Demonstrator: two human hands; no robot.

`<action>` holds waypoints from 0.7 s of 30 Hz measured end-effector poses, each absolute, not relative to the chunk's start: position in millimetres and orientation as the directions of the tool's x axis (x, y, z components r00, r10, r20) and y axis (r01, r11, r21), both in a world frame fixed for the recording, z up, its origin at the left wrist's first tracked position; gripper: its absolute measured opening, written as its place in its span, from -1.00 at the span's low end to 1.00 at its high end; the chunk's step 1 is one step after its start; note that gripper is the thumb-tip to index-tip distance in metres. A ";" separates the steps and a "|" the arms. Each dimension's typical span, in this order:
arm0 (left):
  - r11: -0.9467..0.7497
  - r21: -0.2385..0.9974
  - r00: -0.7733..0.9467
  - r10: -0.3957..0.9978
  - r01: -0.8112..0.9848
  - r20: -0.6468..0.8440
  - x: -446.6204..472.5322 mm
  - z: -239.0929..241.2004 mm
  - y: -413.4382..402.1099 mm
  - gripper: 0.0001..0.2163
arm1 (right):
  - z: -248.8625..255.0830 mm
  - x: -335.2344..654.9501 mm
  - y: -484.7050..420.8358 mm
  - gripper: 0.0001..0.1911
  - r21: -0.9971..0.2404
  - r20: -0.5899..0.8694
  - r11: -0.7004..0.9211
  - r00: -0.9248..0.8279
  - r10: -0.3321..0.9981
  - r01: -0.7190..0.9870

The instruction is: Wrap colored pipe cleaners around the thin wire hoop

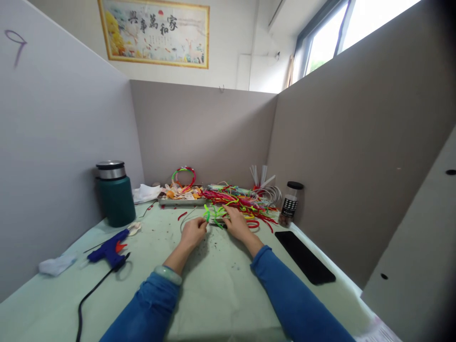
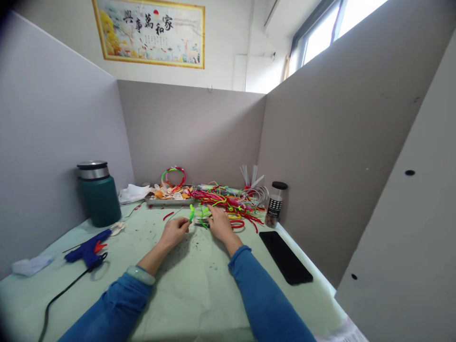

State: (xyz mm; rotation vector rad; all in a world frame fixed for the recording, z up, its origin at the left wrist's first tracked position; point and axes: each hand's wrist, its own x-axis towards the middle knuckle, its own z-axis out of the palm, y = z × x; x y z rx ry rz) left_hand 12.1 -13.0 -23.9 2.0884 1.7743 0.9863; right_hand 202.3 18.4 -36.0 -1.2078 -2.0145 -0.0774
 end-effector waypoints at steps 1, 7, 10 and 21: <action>-0.249 0.578 0.047 0.939 0.777 0.341 11.9 -24.2 -12.5 -0.77 | -37.1 197.5 18.4 -0.49 -0.338 0.620 0.564 -0.273 0.736 0.753; -0.248 0.582 0.055 0.943 0.774 0.328 12.7 -23.7 -13.1 -0.77 | -41.5 188.7 19.5 -0.76 -0.382 0.611 0.617 -0.313 0.727 0.688; -0.230 0.575 0.038 0.945 0.785 0.325 13.1 -22.2 -13.9 -0.77 | -42.2 189.2 17.3 -0.81 -0.336 0.642 0.654 -0.343 0.685 0.677; -0.245 0.591 0.016 0.931 0.769 0.365 11.2 -21.5 -14.6 -0.78 | -40.5 172.9 -2.3 -0.83 -0.109 0.679 0.822 -0.561 0.473 0.559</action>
